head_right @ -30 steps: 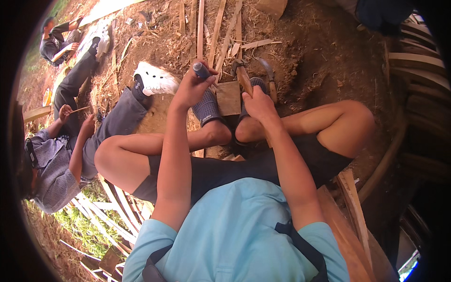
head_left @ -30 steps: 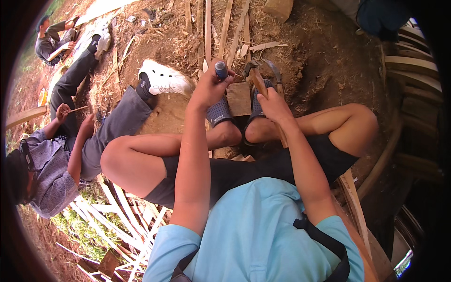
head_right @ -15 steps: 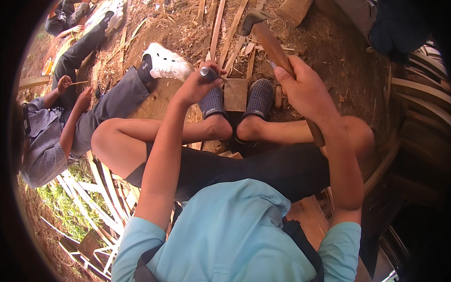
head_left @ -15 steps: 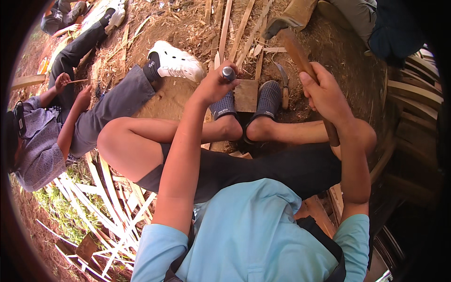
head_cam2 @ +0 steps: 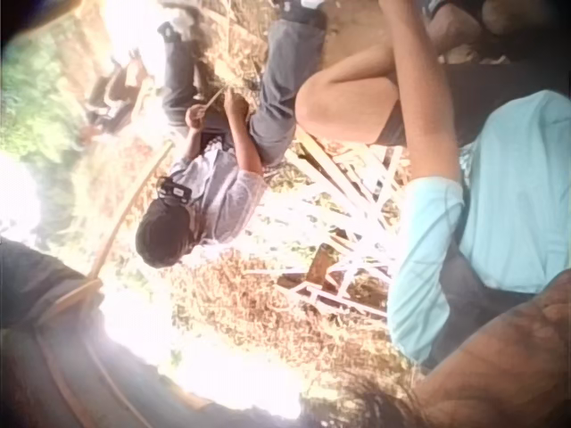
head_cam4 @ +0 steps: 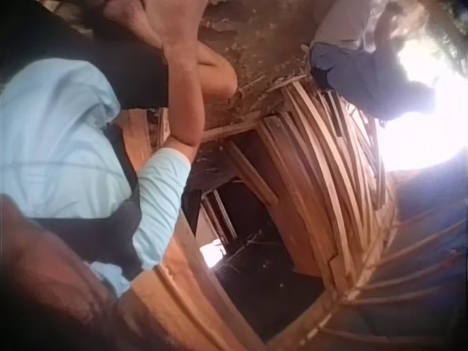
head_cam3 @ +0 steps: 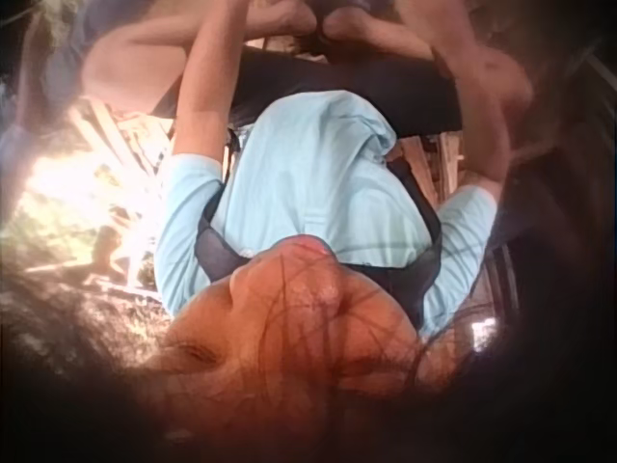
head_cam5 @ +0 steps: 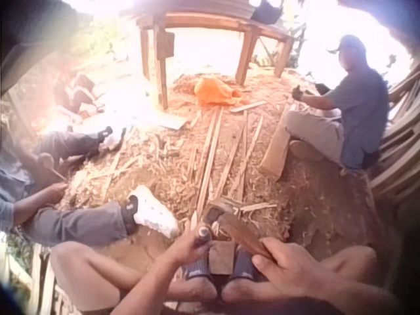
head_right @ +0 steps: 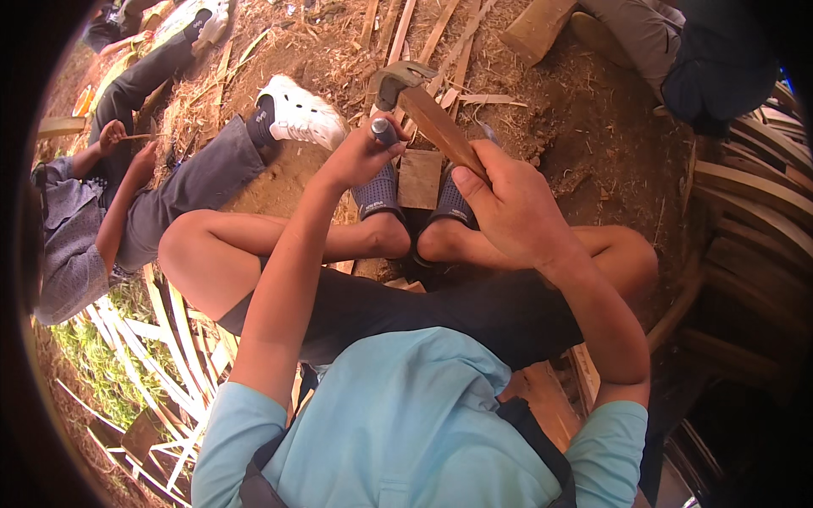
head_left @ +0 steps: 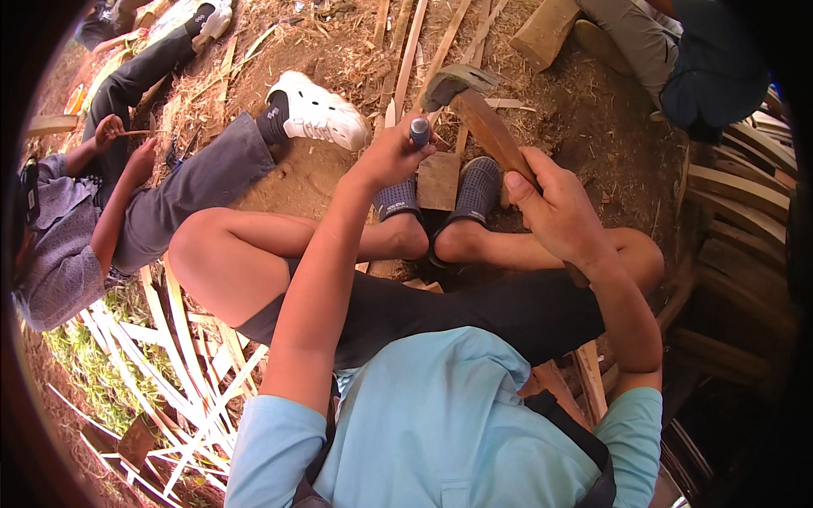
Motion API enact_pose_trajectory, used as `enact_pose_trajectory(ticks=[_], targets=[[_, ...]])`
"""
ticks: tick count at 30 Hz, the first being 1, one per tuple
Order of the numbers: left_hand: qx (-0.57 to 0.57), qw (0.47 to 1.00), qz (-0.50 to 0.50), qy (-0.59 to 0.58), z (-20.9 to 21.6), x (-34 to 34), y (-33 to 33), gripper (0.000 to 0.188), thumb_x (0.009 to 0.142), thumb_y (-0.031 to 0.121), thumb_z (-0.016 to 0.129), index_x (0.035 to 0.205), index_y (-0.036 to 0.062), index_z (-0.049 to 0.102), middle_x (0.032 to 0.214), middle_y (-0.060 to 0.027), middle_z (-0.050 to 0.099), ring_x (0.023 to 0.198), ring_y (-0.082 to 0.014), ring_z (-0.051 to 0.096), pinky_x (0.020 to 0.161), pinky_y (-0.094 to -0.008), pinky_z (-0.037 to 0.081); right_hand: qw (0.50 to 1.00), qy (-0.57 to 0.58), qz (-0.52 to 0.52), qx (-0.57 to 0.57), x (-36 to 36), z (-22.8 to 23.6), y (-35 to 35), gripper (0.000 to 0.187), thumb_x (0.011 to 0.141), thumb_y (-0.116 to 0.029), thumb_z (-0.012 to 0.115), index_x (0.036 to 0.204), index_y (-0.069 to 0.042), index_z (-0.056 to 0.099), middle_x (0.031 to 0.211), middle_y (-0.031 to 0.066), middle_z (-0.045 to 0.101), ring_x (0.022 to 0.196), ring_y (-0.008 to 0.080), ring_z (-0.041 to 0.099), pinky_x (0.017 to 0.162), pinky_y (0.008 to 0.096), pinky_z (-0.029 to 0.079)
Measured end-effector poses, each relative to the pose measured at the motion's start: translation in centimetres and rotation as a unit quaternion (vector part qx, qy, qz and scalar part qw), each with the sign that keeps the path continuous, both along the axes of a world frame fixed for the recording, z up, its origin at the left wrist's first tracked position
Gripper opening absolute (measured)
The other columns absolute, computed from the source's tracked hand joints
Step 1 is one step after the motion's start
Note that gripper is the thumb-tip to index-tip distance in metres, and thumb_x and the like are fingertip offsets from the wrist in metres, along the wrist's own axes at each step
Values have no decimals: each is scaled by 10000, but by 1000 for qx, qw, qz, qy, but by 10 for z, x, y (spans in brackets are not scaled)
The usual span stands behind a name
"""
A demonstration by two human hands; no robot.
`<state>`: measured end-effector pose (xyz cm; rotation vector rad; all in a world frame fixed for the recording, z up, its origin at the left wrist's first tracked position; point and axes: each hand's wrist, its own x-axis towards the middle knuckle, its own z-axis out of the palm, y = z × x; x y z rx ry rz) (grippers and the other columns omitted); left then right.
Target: The person sits on the ground and uses a hammer to repeatedly strike the back of a chisel held against a wooden block. The person adjusts the chisel's position several times during the process.
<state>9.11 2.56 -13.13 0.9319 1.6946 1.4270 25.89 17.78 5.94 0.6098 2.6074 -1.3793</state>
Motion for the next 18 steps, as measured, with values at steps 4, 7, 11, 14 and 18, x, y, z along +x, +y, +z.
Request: enact_pose_trajectory(ticks=[4, 7, 11, 14, 18], targets=[[-9, 1000, -9, -6, -3, -5, 3, 236, 916, 7, 626, 1106, 60, 496, 1027, -42, 603, 986, -128, 583, 855, -325, 535, 997, -45, -50, -35, -2, 2, 1, 255, 981, -221, 538, 1096, 5, 564, 755, 157, 572, 645, 240, 548, 635, 371, 452], [-8, 1000, -11, -14, -9, -7, 3, 240, 917, 6, 622, 1107, 65, 488, 1024, -41, 599, 993, -135, 586, 860, -327, 534, 997, -52, -49, -22, -3, 0, 6, 254, 980, -218, 542, 1104, 3, 563, 745, 143, 567, 644, 197, 529, 627, 359, 443], [-10, 1000, -17, -12, -8, -7, 4, 232, 919, 6, 619, 1099, 66, 486, 1016, -41, 595, 990, -141, 587, 863, -332, 533, 999, -31, -21, 1, -7, 7, 4, 244, 973, -199, 537, 1110, 2, 560, 797, 171, 607, 704, 286, 616, 661, 381, 479], [-8, 1000, -12, -22, -7, -7, 4, 225, 920, 13, 620, 1095, 64, 489, 1014, -41, 593, 984, -141, 587, 862, -337, 532, 996, 36, 17, 75, -11, 17, -5, 249, 968, -185, 524, 1135, -2, 547, 845, 192, 635, 788, 365, 657, 691, 409, 504], [-1, 1000, -11, -26, -10, -8, 2, 233, 919, 22, 625, 1104, 63, 489, 1012, -40, 592, 976, -137, 585, 854, -333, 528, 992, 93, 30, 79, -8, 13, -12, 273, 959, -180, 518, 1174, -12, 531, 854, 201, 644, 822, 405, 657, 702, 439, 511]])
